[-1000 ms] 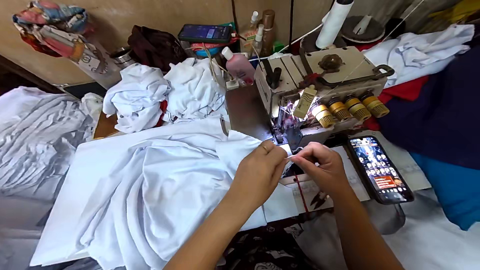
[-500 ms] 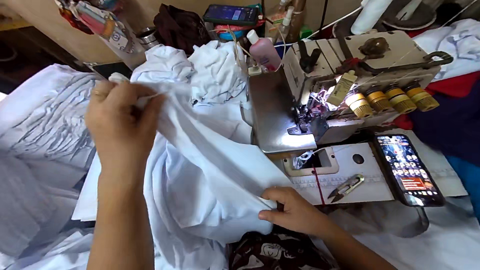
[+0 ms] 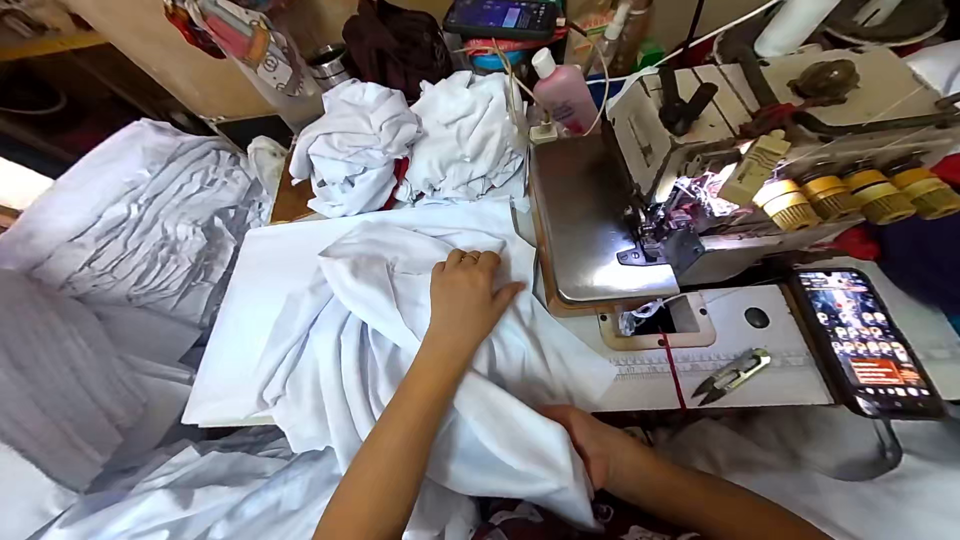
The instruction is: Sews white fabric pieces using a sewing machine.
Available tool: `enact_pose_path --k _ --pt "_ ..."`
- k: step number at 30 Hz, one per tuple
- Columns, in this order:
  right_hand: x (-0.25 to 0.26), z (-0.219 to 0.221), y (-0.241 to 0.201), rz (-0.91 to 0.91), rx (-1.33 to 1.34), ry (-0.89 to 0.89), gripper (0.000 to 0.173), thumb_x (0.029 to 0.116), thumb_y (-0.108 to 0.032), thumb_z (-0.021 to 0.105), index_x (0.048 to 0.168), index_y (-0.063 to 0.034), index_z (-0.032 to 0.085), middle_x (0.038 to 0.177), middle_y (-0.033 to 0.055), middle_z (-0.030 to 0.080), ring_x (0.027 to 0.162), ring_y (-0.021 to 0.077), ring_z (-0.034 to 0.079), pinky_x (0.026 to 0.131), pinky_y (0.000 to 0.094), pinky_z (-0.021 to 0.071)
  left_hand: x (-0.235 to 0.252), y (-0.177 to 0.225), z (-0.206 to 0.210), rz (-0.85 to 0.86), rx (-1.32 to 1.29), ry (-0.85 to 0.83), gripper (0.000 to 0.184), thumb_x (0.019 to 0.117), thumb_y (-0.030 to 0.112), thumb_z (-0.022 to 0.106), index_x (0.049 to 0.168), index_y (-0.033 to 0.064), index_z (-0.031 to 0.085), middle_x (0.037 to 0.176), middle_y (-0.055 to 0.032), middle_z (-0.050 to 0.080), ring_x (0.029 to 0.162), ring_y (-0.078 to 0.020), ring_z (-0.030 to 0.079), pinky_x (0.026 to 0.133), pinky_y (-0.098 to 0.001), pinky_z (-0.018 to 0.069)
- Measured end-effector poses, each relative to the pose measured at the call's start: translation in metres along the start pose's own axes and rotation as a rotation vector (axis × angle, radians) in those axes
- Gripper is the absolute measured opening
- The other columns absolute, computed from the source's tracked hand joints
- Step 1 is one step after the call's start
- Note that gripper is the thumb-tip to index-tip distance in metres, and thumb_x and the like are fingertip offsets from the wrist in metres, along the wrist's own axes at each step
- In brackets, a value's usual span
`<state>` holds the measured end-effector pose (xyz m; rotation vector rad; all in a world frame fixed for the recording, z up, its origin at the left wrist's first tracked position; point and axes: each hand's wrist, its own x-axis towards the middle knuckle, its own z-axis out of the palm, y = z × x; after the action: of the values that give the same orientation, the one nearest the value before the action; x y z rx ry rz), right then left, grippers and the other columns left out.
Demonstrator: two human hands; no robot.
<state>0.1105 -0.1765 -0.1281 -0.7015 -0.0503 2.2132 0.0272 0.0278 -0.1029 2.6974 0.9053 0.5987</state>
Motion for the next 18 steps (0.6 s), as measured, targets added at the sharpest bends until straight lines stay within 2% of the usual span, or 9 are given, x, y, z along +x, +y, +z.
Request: enact_pose_path --k 2,5,7,9,11,12,13,15,18 --pt "-0.004 -0.012 0.006 -0.050 -0.068 -0.061 0.014 0.0970 -0.026 0.054 0.099 -0.0269 0.068 0.091 -0.0069 0.075 0.083 0.0027 0.071 0.074 0.0235 0.0600 -0.004 -0.012 0.015 -0.026 -0.040 0.001 0.047 0.0835 0.045 0.079 0.106 0.0042 0.074 0.100 -0.0172 0.071 0.101 -0.0410 0.066 0.081 -0.0610 0.0498" --pt "-0.014 -0.015 -0.002 -0.173 -0.192 -0.052 0.019 0.0895 -0.023 0.066 0.108 -0.0258 0.065 0.097 -0.0086 0.076 0.090 0.0032 0.072 0.081 0.0257 0.0602 -0.011 -0.023 0.022 -0.015 -0.169 0.078 0.034 0.0846 0.041 0.078 0.096 0.0096 0.076 0.091 -0.0103 0.072 0.098 -0.0344 0.066 0.083 -0.0569 0.0487" --pt "-0.020 -0.019 -0.012 -0.330 -0.328 -0.069 0.020 0.0898 -0.029 0.072 0.110 -0.0259 0.070 0.100 -0.0103 0.075 0.092 0.0020 0.070 0.084 0.0254 0.0589 -0.013 -0.024 0.022 0.005 -0.200 0.092 0.026 0.0861 0.038 0.077 0.091 0.0119 0.078 0.089 -0.0079 0.072 0.098 -0.0317 0.066 0.084 -0.0550 0.0477" --pt "-0.026 -0.023 -0.028 -0.498 -0.554 -0.073 0.015 0.0964 -0.031 0.066 0.109 -0.0258 0.071 0.099 -0.0143 0.074 0.092 -0.0027 0.068 0.084 0.0211 0.0572 -0.013 -0.025 0.022 0.027 -0.223 0.111 0.022 0.0871 0.035 0.076 0.089 0.0125 0.078 0.091 -0.0076 0.071 0.098 -0.0300 0.065 0.084 -0.0542 0.0469" --pt "-0.035 -0.025 -0.043 -0.650 -0.830 -0.015 0.017 0.1029 -0.028 0.057 0.104 -0.0179 0.071 0.095 -0.0145 0.072 0.088 -0.0064 0.065 0.080 0.0169 0.0546 -0.014 -0.025 0.022 0.043 -0.255 0.135 0.021 0.0874 0.033 0.076 0.088 0.0122 0.077 0.098 -0.0082 0.071 0.101 -0.0288 0.064 0.086 -0.0540 0.0469" --pt "-0.039 -0.025 -0.049 -0.733 -0.967 0.040 0.021 0.1028 -0.023 0.055 0.097 -0.0110 0.071 0.093 -0.0119 0.069 0.089 -0.0076 0.062 0.079 0.0149 0.0518 -0.015 -0.025 0.023 0.053 -0.272 0.153 0.021 0.0877 0.033 0.076 0.088 0.0120 0.077 0.102 -0.0084 0.070 0.103 -0.0282 0.064 0.087 -0.0535 0.0470" --pt "-0.042 -0.025 -0.054 -0.817 -1.081 0.083 0.027 0.1020 -0.021 0.055 0.091 -0.0034 0.072 0.097 -0.0060 0.069 0.096 -0.0057 0.060 0.085 0.0153 0.0496 -0.015 -0.026 0.024 0.066 -0.297 0.174 0.021 0.0880 0.032 0.076 0.086 0.0111 0.077 0.105 -0.0089 0.071 0.106 -0.0279 0.064 0.090 -0.0530 0.0469" --pt "-0.042 -0.026 -0.059 -0.964 -1.197 0.188 0.031 0.1020 -0.021 0.057 0.085 0.0004 0.071 0.101 0.0011 0.070 0.102 -0.0014 0.061 0.089 0.0176 0.0502 -0.016 -0.025 0.024 0.106 -0.346 0.207 0.021 0.0897 0.029 0.074 0.084 0.0091 0.075 0.108 -0.0099 0.069 0.110 -0.0266 0.061 0.096 -0.0500 0.0453" --pt "-0.035 -0.019 -0.060 -1.013 -1.121 0.337 0.019 0.0995 -0.012 0.059 0.102 0.0014 0.072 0.100 0.0001 0.071 0.091 -0.0026 0.064 0.082 0.0160 0.0546 -0.017 -0.018 0.019 0.184 -0.355 0.199 0.020 0.0934 0.024 0.071 0.085 0.0064 0.073 0.108 -0.0111 0.069 0.110 -0.0254 0.062 0.098 -0.0444 0.0477"
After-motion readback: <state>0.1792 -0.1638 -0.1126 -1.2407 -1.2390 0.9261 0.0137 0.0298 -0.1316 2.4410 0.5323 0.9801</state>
